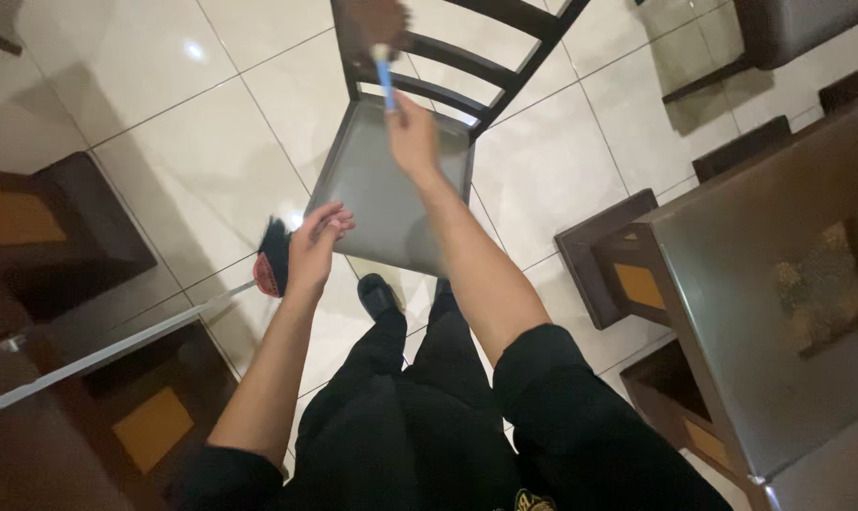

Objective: The person dusts chairs with a feather duster and pushes them in under tables by hand.

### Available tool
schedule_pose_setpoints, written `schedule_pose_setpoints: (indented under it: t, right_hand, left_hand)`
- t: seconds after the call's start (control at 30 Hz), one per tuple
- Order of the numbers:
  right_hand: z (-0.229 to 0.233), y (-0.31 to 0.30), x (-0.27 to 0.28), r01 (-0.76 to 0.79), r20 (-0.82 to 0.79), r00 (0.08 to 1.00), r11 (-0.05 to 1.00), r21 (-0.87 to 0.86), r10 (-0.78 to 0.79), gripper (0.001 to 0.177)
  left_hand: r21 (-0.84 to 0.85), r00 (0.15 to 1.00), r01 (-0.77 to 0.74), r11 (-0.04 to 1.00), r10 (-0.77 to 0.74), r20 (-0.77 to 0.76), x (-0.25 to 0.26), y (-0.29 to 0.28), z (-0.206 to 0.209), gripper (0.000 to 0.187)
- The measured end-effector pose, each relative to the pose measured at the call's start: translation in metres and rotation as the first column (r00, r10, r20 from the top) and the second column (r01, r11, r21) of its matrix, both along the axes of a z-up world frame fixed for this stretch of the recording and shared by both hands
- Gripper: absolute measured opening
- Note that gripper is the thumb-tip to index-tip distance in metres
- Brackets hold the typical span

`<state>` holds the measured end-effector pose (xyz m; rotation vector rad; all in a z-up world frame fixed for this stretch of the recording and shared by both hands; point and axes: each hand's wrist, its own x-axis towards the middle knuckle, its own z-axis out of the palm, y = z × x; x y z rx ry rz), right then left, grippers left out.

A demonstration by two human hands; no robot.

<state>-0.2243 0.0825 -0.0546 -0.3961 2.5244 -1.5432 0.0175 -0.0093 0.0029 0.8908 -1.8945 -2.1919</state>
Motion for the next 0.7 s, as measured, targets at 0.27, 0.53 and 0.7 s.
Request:
schedule_pose_setpoints:
  t: [0.27,0.53,0.7]
  right_hand:
    - [0.03,0.025,0.022,-0.162,0.138,0.984,0.862,0.479,0.108,0.05]
    - [-0.048,0.168,-0.015,0.145,0.076,0.981,0.936,0.321,-0.178,0.042]
    - [-0.055,0.229,-0.043,0.302,0.039,0.947,0.925,0.231,-0.319,0.038]
  left_hand:
    - [0.065,0.998,-0.035,0.997,0.039,-0.05,0.01,-0.009,-0.007,0.037]
    - [0.078,0.995,0.085,0.993,-0.08,-0.066,-0.026,0.013,-0.016,0.036]
    - [0.083,0.99,0.13,0.988,-0.125,-0.064,-0.04,0.024,-0.011,0.037]
